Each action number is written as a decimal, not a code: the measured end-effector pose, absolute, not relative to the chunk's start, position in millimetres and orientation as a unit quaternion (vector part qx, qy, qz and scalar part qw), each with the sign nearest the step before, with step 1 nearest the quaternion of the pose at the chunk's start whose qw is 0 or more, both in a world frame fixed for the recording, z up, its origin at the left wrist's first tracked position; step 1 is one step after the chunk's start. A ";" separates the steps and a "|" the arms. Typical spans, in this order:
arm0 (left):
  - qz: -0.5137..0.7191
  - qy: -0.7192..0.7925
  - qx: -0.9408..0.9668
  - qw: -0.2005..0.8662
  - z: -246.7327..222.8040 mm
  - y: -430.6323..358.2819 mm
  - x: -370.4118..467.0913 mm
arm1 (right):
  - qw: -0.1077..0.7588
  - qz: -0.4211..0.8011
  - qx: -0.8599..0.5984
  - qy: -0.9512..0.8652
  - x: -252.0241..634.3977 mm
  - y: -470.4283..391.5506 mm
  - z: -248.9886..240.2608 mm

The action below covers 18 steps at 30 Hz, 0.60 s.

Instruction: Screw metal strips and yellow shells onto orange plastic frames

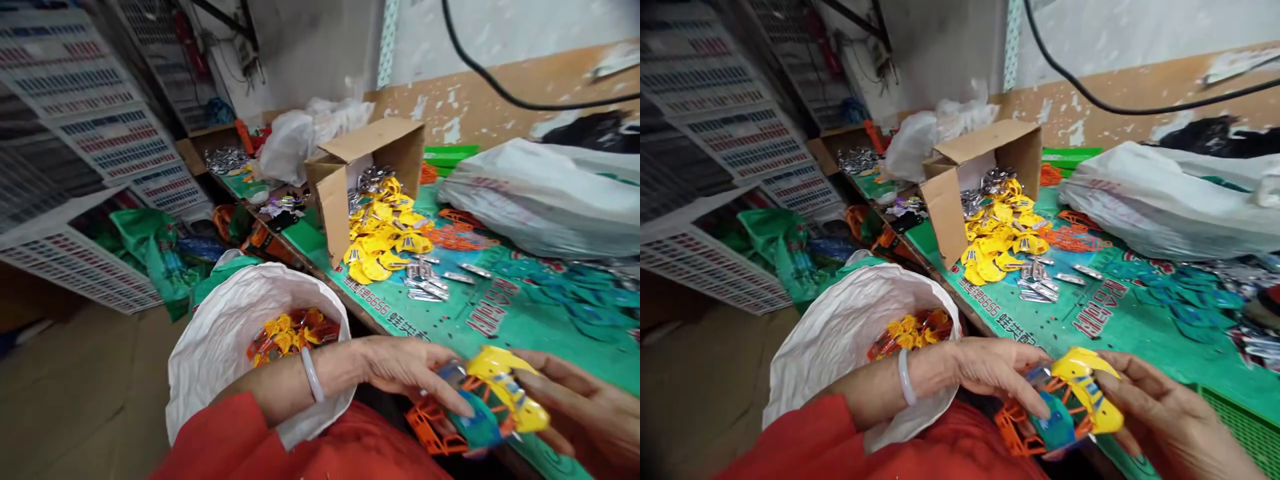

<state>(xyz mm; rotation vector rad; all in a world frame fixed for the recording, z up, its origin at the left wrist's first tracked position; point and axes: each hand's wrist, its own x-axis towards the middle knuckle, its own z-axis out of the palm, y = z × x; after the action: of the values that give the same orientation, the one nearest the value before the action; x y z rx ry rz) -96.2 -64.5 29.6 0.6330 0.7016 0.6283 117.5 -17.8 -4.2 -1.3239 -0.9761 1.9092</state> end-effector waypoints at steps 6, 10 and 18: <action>0.318 0.408 0.291 0.805 41.8 -90.0 -197.4 | 0.276 0.775 -0.435 -0.365 25.3 -50.7 30.7; 0.337 0.530 0.298 0.719 40.0 -124.4 -251.8 | 0.199 0.775 -0.351 -0.487 -33.7 -55.6 26.9; 0.459 0.686 0.264 0.500 26.4 -167.3 -304.0 | 0.113 0.558 -0.297 -0.767 -157.2 -43.7 -9.1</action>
<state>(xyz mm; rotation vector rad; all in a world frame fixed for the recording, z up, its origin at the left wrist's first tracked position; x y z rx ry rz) -304.0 -167.3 26.4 0.6380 1.6579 1.1094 -157.2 -43.7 -9.1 -0.8714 -2.2490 1.6355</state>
